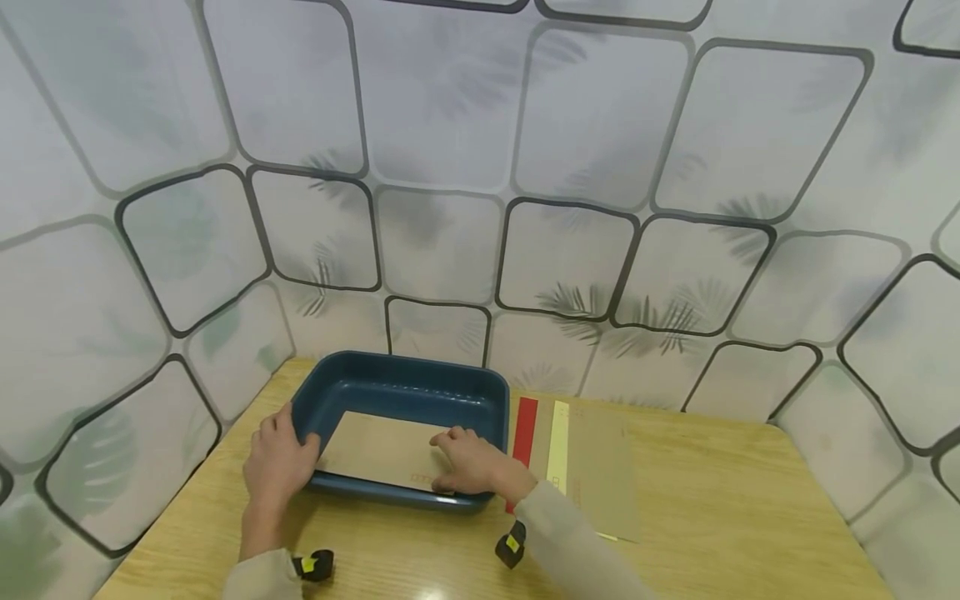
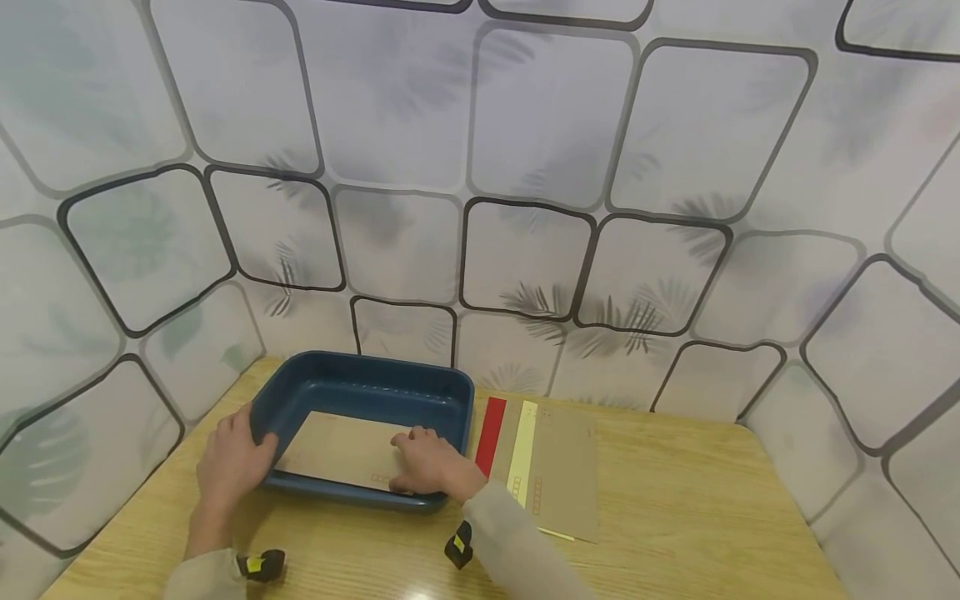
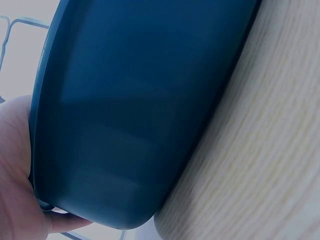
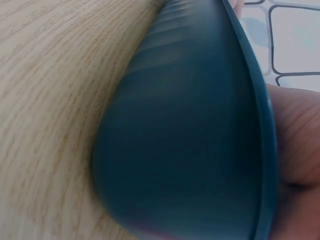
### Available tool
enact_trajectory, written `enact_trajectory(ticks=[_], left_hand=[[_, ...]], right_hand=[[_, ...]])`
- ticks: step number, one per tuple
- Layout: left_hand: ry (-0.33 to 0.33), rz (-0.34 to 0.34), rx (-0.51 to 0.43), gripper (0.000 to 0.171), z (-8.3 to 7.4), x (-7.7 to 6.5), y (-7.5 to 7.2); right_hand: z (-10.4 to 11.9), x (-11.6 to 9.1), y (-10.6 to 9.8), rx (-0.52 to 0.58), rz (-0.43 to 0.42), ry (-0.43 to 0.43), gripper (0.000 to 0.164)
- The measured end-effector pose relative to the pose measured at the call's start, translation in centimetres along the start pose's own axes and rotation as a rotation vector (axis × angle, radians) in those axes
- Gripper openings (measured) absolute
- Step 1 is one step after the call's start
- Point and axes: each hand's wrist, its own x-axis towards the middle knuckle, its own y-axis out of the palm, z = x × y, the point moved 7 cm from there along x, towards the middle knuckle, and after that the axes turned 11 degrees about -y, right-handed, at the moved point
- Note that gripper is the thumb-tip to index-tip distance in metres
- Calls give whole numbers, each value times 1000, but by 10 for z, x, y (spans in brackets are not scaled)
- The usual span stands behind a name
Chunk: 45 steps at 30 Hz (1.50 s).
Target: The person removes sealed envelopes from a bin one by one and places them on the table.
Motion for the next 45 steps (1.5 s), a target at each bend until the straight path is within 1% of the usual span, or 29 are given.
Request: enact_trajectory(ticks=[5, 13, 20, 28, 30, 33, 37, 41, 45], left_hand=[[5, 3, 0, 65, 1, 0, 1], [15, -15, -6, 64, 1, 1, 0], [9, -18, -3, 63, 1, 0, 0], [12, -19, -8, 63, 0, 1, -1], [13, -22, -8, 63, 0, 1, -2], [16, -24, -6, 63, -1, 0, -2], [17, -23, -4, 63, 0, 0, -2], [9, -27, -3, 63, 0, 0, -2], [-2, -29, 4, 63, 1, 1, -1]], right_hand=[[-1, 1, 4, 23, -8, 0, 59], [-3, 4, 5, 37, -40, -12, 58], [-3, 5, 8, 72, -51, -22, 57], [-5, 7, 9, 10, -70, -41, 66], [-5, 8, 11, -24, -56, -37, 70], [-6, 8, 14, -64, -10, -15, 73], [-8, 7, 19, -95, 31, 17, 73], [-10, 8, 20, -100, 35, 34, 71], [-10, 9, 21, -113, 37, 33, 70]])
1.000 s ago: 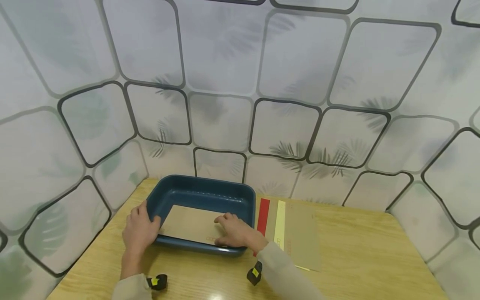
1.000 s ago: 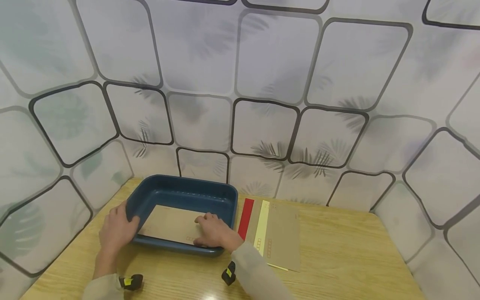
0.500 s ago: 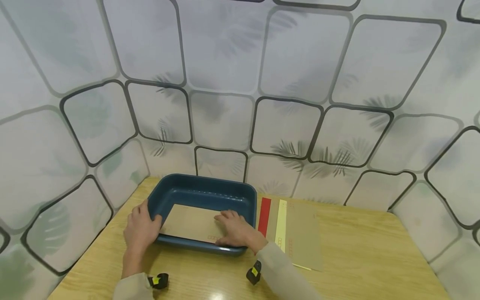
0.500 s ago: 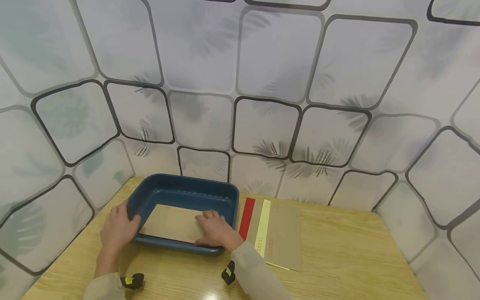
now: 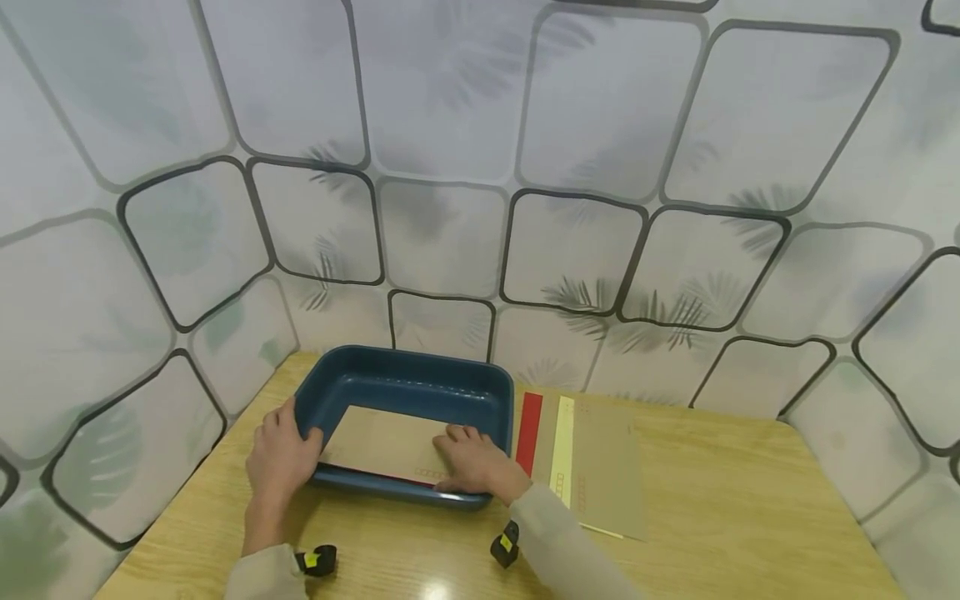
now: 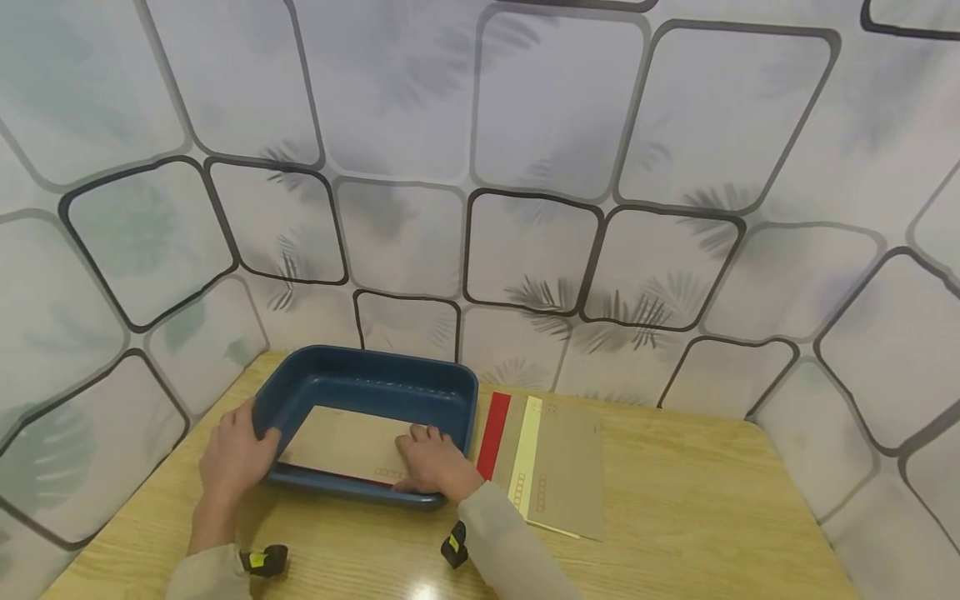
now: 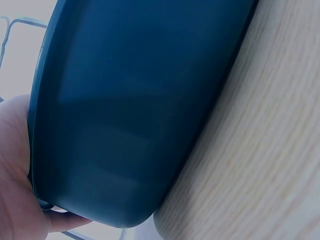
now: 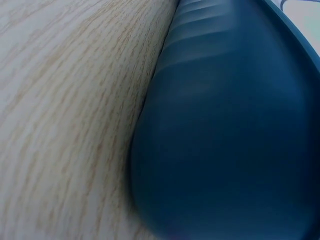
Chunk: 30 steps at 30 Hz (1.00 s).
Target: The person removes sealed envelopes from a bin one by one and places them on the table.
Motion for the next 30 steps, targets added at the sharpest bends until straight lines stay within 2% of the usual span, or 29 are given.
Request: enact_trajectory(ticks=[8, 14, 17, 25, 30], left_hand=[[-18, 4, 1, 64, 2, 0, 2], [-8, -4, -5, 63, 2, 1, 1], [-4, -7, -6, 63, 2, 1, 1], [2, -14, -8, 63, 0, 0, -1], [4, -12, -10, 63, -1, 0, -1]], right_hand=[[2, -2, -1, -17, 5, 4, 68], [3, 0, -4, -55, -26, -3, 51], [2, 1, -5, -73, -30, 5, 49], [-2, 1, -6, -32, -66, 67, 80], [-4, 2, -6, -44, -63, 99, 85]])
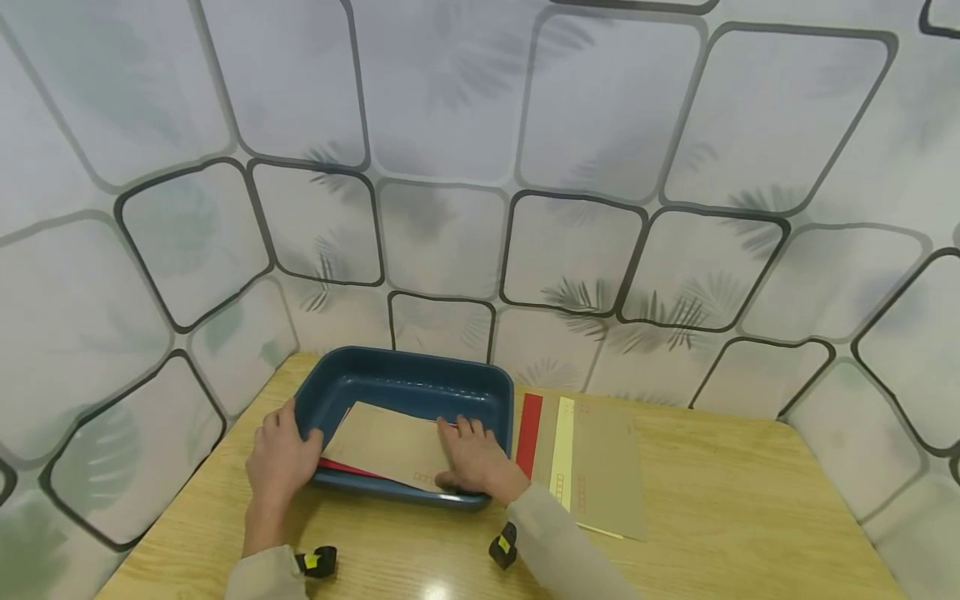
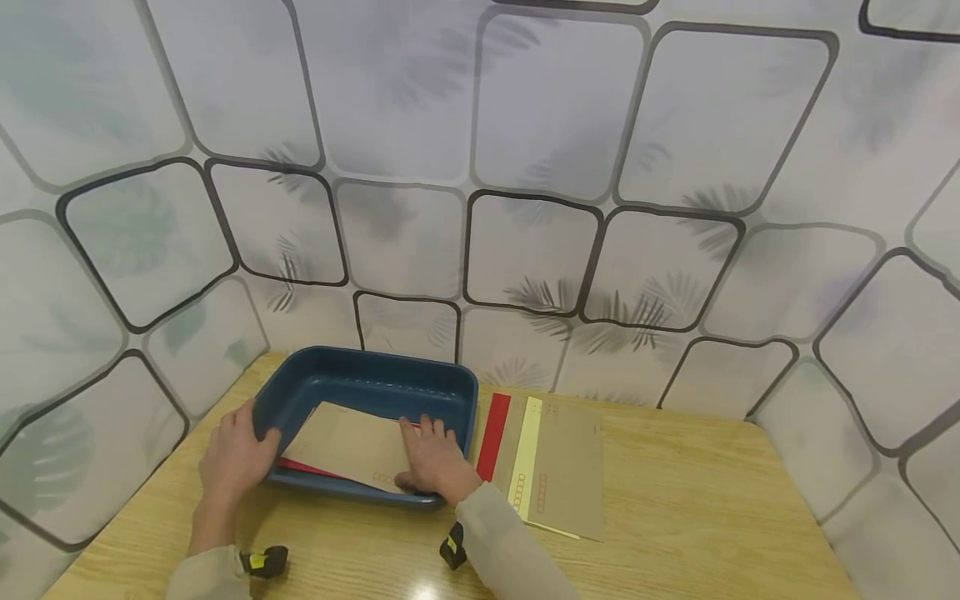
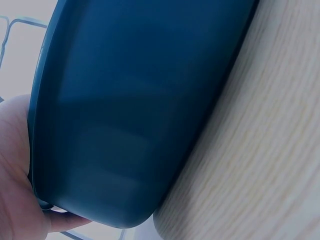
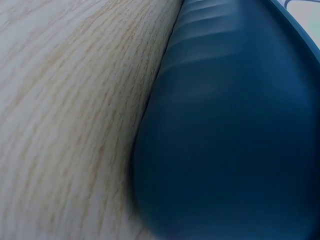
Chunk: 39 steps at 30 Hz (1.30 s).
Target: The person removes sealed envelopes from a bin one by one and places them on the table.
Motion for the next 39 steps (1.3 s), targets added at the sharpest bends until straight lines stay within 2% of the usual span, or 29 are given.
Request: enact_trajectory(ticks=[14, 30, 35, 39], left_hand=[[0, 14, -1, 63, -1, -2, -1], [1, 26, -2, 63, -3, 0, -1], [-3, 21, -5, 63, -2, -1, -2], [-2, 21, -3, 63, -1, 0, -1]], right_hand=[[-1, -2, -1, -11, -21, 28, 79], [0, -3, -7, -84, -115, 11, 76], [-4, -1, -10, -13, -196, 29, 68], [-10, -3, -17, 175, -303, 45, 44]])
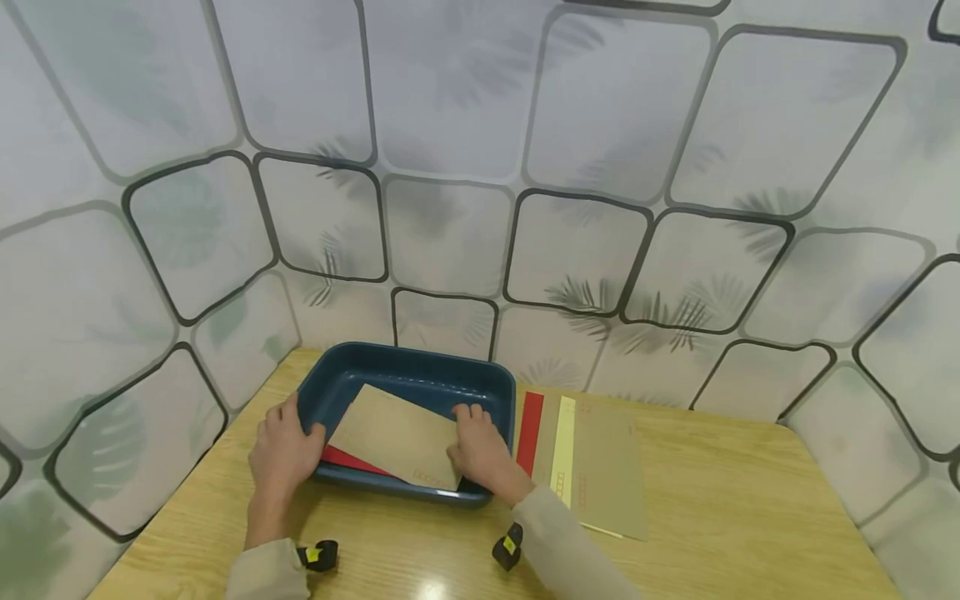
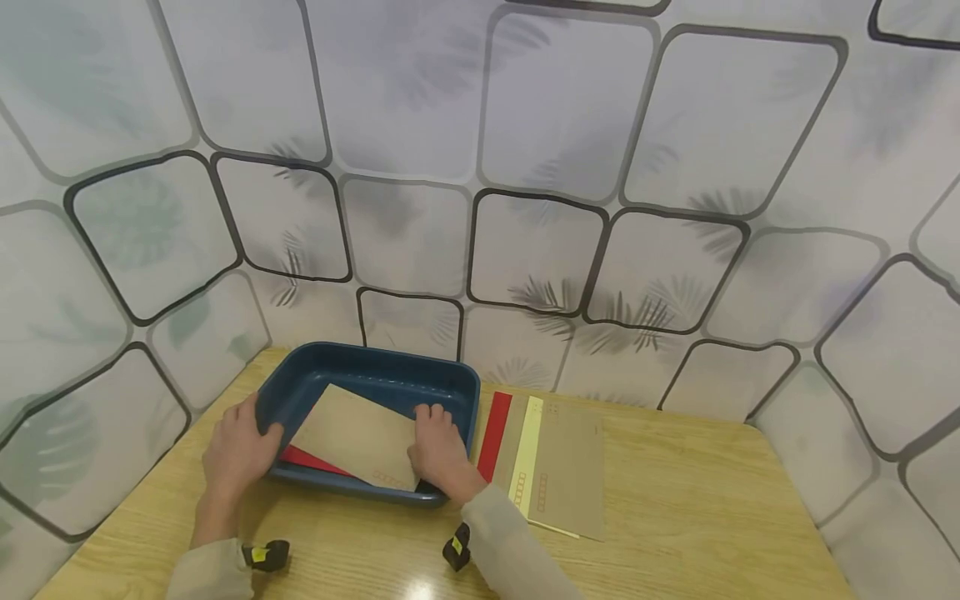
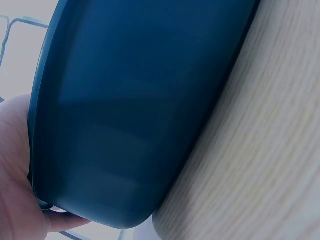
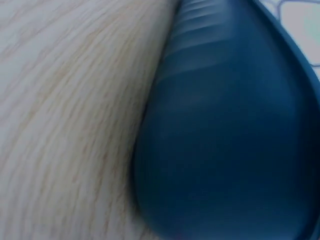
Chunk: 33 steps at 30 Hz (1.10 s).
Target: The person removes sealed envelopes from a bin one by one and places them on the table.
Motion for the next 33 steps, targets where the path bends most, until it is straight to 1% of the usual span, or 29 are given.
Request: enact_trajectory(ticks=[2, 4, 6, 9, 11, 14, 18, 22, 27, 33], left_hand=[[2, 1, 1, 63, 0, 1, 0], [4, 2, 2, 62, 0, 1, 1], [5, 2, 1, 62, -1, 1, 0], [7, 6, 1, 63, -2, 1, 0], [8, 8, 0, 63, -2, 1, 0], [4, 15, -2, 63, -1, 1, 1], [0, 21, 2, 63, 1, 2, 3], [2, 19, 0, 64, 0, 2, 2], [-2, 31, 4, 64, 0, 1, 3], [-15, 41, 11, 65, 2, 2, 5]], right_hand=[[-2, 0, -6, 101, -67, 9, 28], [-4, 0, -11, 186, -130, 9, 16], [-6, -1, -16, 245, -192, -1, 13], [-8, -2, -21, 292, -266, -14, 16], [-8, -3, -24, 297, -299, -13, 18], [-9, -4, -27, 264, -334, -4, 18], [-9, -5, -30, 205, -371, 17, 18], [-8, -6, -33, 179, -396, 21, 18], [-7, -9, -37, 184, -429, 36, 15], [-10, -20, -49, 219, -497, 87, 15]])
